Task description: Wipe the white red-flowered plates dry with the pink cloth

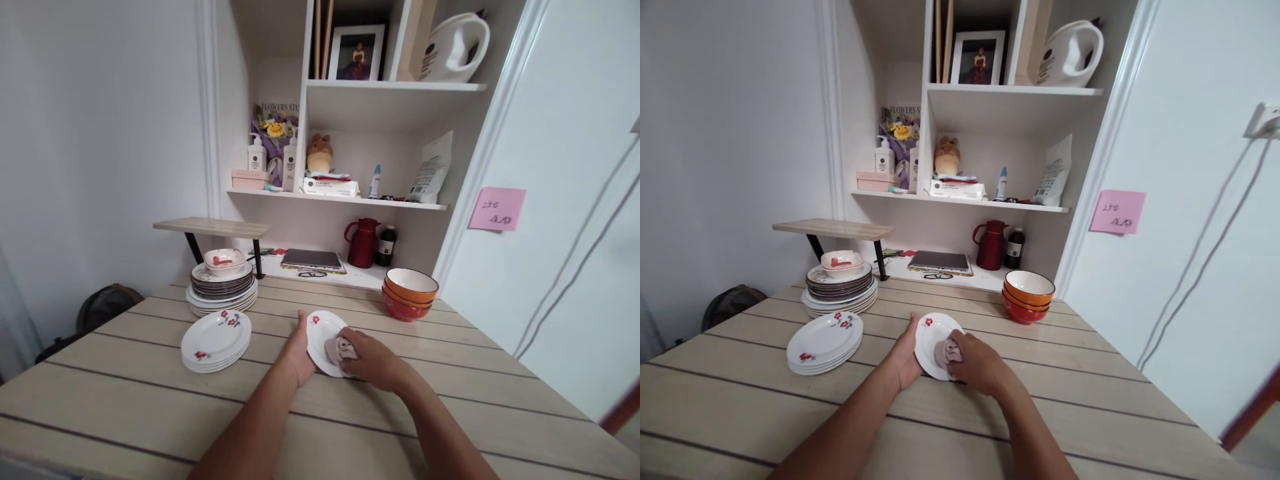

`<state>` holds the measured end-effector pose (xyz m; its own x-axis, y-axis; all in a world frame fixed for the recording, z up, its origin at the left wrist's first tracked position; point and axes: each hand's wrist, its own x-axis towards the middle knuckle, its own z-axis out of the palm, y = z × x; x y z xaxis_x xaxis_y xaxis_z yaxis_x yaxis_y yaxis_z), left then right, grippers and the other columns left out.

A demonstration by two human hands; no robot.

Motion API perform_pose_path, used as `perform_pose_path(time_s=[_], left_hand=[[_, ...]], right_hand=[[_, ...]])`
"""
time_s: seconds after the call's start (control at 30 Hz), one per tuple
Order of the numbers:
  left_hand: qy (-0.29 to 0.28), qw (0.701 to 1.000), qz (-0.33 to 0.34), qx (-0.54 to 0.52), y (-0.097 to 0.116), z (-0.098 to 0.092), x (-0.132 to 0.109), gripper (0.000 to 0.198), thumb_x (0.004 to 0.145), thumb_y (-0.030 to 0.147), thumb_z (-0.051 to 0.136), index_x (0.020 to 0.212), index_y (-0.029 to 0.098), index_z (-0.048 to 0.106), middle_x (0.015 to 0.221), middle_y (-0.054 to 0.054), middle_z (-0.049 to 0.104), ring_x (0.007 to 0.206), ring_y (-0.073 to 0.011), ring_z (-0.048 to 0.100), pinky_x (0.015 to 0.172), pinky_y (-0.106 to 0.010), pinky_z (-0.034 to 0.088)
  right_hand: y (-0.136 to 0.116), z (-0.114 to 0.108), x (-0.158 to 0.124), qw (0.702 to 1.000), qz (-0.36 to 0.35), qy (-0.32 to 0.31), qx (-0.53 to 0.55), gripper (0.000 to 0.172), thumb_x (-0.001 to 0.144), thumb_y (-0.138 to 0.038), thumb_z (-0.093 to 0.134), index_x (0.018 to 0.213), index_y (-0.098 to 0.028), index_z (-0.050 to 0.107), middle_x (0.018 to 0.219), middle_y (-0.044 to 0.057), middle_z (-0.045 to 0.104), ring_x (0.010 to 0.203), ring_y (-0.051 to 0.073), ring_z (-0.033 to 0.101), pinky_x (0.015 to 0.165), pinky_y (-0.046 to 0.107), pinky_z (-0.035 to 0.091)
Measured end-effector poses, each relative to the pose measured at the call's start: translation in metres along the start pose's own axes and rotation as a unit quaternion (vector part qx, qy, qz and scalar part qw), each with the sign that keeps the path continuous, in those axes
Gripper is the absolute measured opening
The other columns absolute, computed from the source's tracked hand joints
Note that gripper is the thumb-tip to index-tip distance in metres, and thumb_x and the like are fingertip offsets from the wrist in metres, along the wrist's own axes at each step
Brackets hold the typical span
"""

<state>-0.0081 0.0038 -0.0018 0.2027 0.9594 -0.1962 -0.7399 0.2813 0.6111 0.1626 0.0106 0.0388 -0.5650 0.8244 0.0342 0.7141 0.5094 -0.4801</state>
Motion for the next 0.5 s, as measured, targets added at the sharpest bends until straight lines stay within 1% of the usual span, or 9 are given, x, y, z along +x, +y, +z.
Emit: perform_pose_path(time_s=[0.07, 0.13, 0.17, 0.23, 0.3, 0.4, 0.5], left_hand=[[0.003, 1.000, 0.003, -0.001, 0.000, 0.000, 0.001, 0.073, 0.085, 0.069, 0.035, 0.121, 0.010, 0.060, 0.109, -0.017, 0.071, 0.103, -0.0299, 0.066, 0.092, -0.043, 0.048], [0.005, 1.000, 0.007, -0.002, 0.000, 0.000, 0.001, 0.071, 0.086, 0.068, 0.035, 0.119, 0.010, 0.060, 0.107, -0.017, 0.072, 0.101, -0.0291, 0.067, 0.091, -0.041, 0.049], [0.004, 1.000, 0.007, -0.003, 0.000, 0.001, 0.001, 0.071, 0.086, 0.068, 0.036, 0.119, 0.010, 0.060, 0.107, -0.017, 0.072, 0.100, -0.0290, 0.067, 0.091, -0.041, 0.049], [0.002, 1.000, 0.004, -0.004, 0.000, 0.002, 0.001, 0.071, 0.085, 0.068, 0.037, 0.120, 0.010, 0.060, 0.108, -0.017, 0.071, 0.101, -0.0293, 0.067, 0.091, -0.042, 0.049], [0.003, 1.000, 0.004, -0.003, 0.000, 0.003, 0.000, 0.071, 0.086, 0.068, 0.036, 0.121, 0.011, 0.059, 0.110, -0.017, 0.071, 0.102, -0.0294, 0.067, 0.091, -0.043, 0.049], [0.008, 1.000, 0.005, -0.002, 0.000, 0.004, 0.000, 0.070, 0.087, 0.067, 0.033, 0.124, 0.013, 0.058, 0.111, -0.016, 0.071, 0.103, -0.0287, 0.066, 0.092, -0.043, 0.048], [0.007, 1.000, 0.004, -0.001, 0.000, 0.003, 0.000, 0.070, 0.086, 0.068, 0.034, 0.125, 0.013, 0.057, 0.113, -0.015, 0.070, 0.104, -0.0287, 0.066, 0.094, -0.044, 0.047]], right_hand=[[-0.012, 0.004, 0.000, 0.998, -0.049, -0.013, 0.021, 0.042, 0.070, -0.023, 0.062, 0.112, -0.023, 0.056, 0.107, 0.006, 0.063, 0.094, 0.023, 0.057, 0.079, 0.031, 0.039], [-0.020, 0.010, 0.003, 0.996, -0.081, 0.003, 0.039, 0.042, 0.071, -0.020, 0.060, 0.112, -0.025, 0.056, 0.108, 0.005, 0.062, 0.096, 0.022, 0.057, 0.081, 0.030, 0.039], [-0.022, 0.012, 0.006, 0.995, -0.085, 0.019, 0.046, 0.041, 0.071, -0.020, 0.059, 0.112, -0.025, 0.056, 0.108, 0.005, 0.061, 0.096, 0.021, 0.056, 0.081, 0.029, 0.039], [-0.022, 0.016, 0.013, 0.995, -0.070, 0.052, 0.056, 0.040, 0.073, -0.019, 0.058, 0.113, -0.025, 0.055, 0.108, 0.005, 0.060, 0.096, 0.021, 0.056, 0.081, 0.028, 0.039], [-0.015, 0.018, 0.020, 0.995, -0.041, 0.069, 0.055, 0.040, 0.074, -0.020, 0.059, 0.113, -0.025, 0.055, 0.107, 0.005, 0.060, 0.096, 0.021, 0.057, 0.081, 0.028, 0.039], [-0.003, 0.015, 0.024, 0.997, -0.015, 0.067, 0.048, 0.041, 0.073, -0.021, 0.060, 0.114, -0.024, 0.054, 0.105, 0.005, 0.061, 0.095, 0.021, 0.057, 0.080, 0.029, 0.039], [0.004, 0.012, 0.022, 0.996, -0.015, 0.069, 0.054, 0.041, 0.072, -0.021, 0.060, 0.113, -0.023, 0.055, 0.105, 0.006, 0.062, 0.093, 0.021, 0.057, 0.079, 0.029, 0.040]])
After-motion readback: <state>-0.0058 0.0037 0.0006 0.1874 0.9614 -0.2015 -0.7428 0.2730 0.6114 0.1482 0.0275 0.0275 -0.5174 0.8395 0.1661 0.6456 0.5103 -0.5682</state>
